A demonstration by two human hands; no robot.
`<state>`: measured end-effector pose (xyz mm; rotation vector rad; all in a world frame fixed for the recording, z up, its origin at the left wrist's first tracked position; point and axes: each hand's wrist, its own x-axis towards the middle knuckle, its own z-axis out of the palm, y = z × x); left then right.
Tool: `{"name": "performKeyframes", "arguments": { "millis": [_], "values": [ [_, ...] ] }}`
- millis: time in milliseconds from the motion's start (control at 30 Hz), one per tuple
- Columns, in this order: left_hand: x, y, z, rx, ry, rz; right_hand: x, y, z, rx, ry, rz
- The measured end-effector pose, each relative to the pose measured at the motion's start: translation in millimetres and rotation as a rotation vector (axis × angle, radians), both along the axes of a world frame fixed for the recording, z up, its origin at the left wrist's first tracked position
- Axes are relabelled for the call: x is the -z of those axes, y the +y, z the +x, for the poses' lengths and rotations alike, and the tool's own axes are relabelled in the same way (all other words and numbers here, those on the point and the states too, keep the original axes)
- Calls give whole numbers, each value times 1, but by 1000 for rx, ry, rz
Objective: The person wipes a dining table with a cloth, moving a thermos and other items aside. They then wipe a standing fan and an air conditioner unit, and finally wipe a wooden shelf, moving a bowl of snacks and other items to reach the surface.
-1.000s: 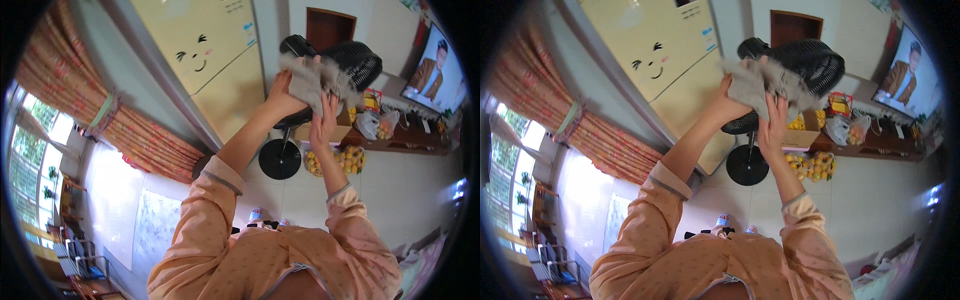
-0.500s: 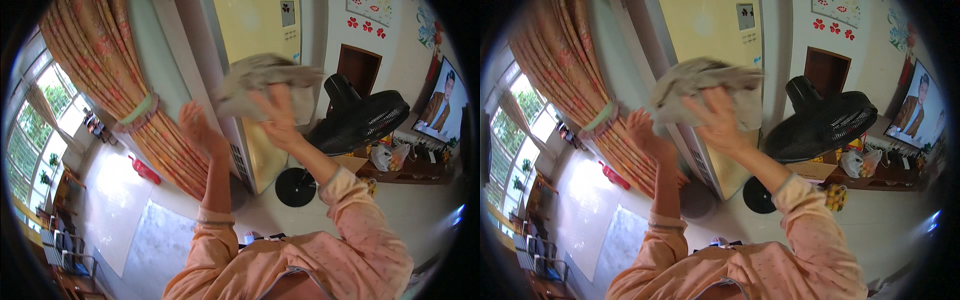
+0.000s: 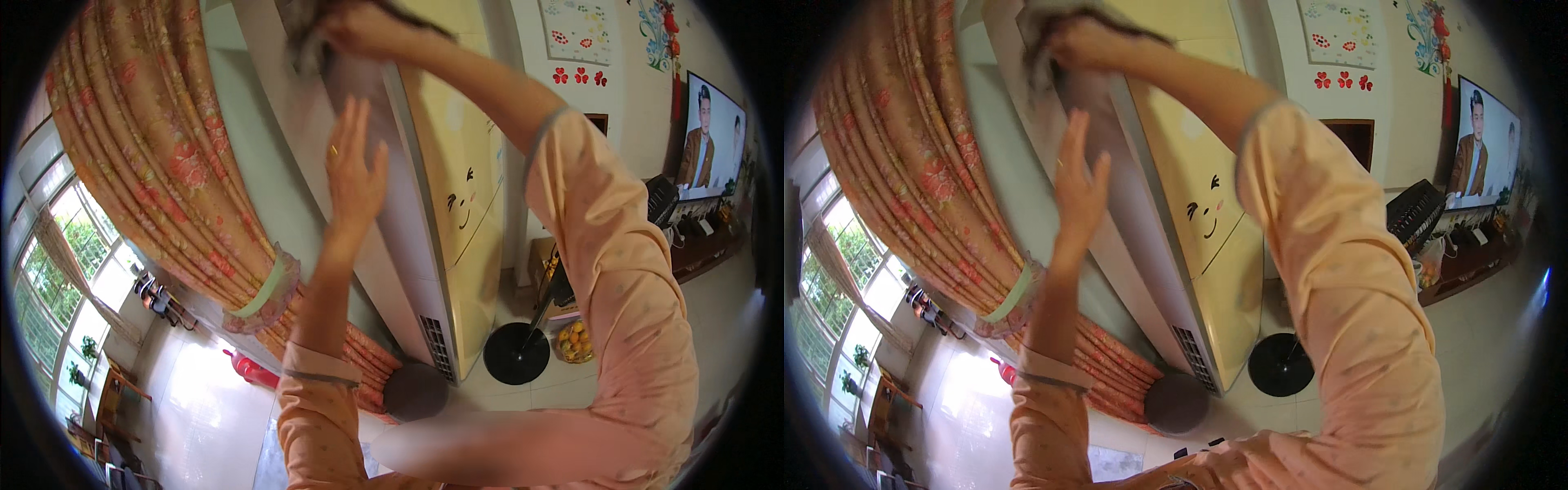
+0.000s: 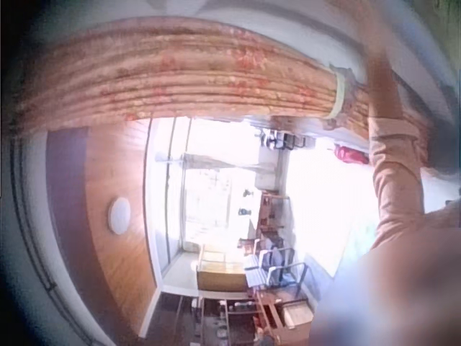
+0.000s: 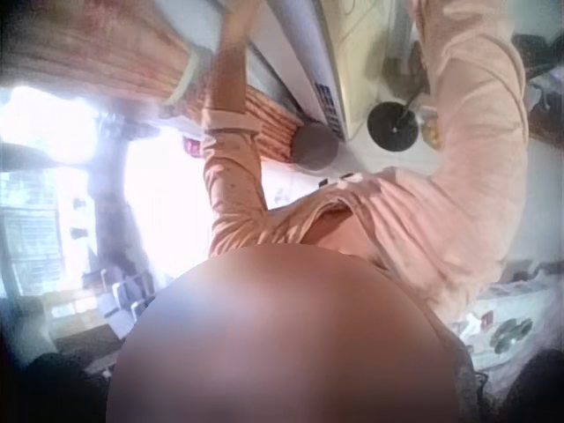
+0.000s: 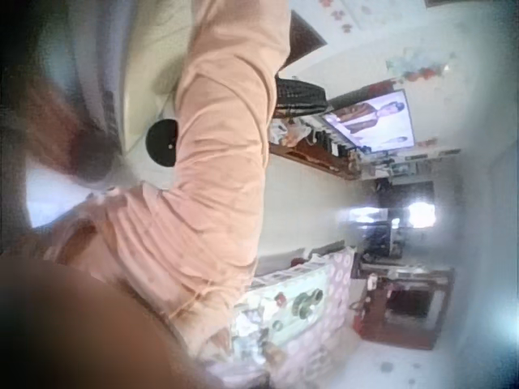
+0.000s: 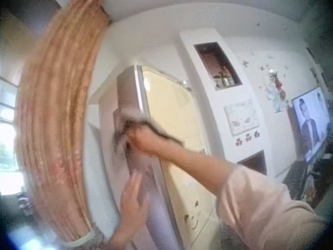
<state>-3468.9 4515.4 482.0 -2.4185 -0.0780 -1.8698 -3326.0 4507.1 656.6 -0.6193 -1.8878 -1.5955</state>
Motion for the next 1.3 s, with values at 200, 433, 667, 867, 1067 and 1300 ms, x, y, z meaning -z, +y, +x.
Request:
{"name": "performKeyframes", "arguments": {
  "millis": [200, 433, 667, 867, 1067, 1300],
  "values": [
    [-45, 23, 6, 86, -160, 49, 18, 8, 7, -49, 335, 400],
    [89, 18, 15, -303, 257, 290, 294, -29, 19, -109, 829, -190],
    [71, -8, 42, -421, 111, 354, 256, -7, 79, -182, 739, -232],
    [26, -24, 86, -478, 97, 301, 150, 43, 135, -154, 926, 167],
    [74, -21, 89, -416, 304, 318, 308, 12, 120, -255, 1563, -175],
    [102, -17, 48, -260, 26, 133, 273, -46, 75, -339, 1285, -228]
  ]
}}
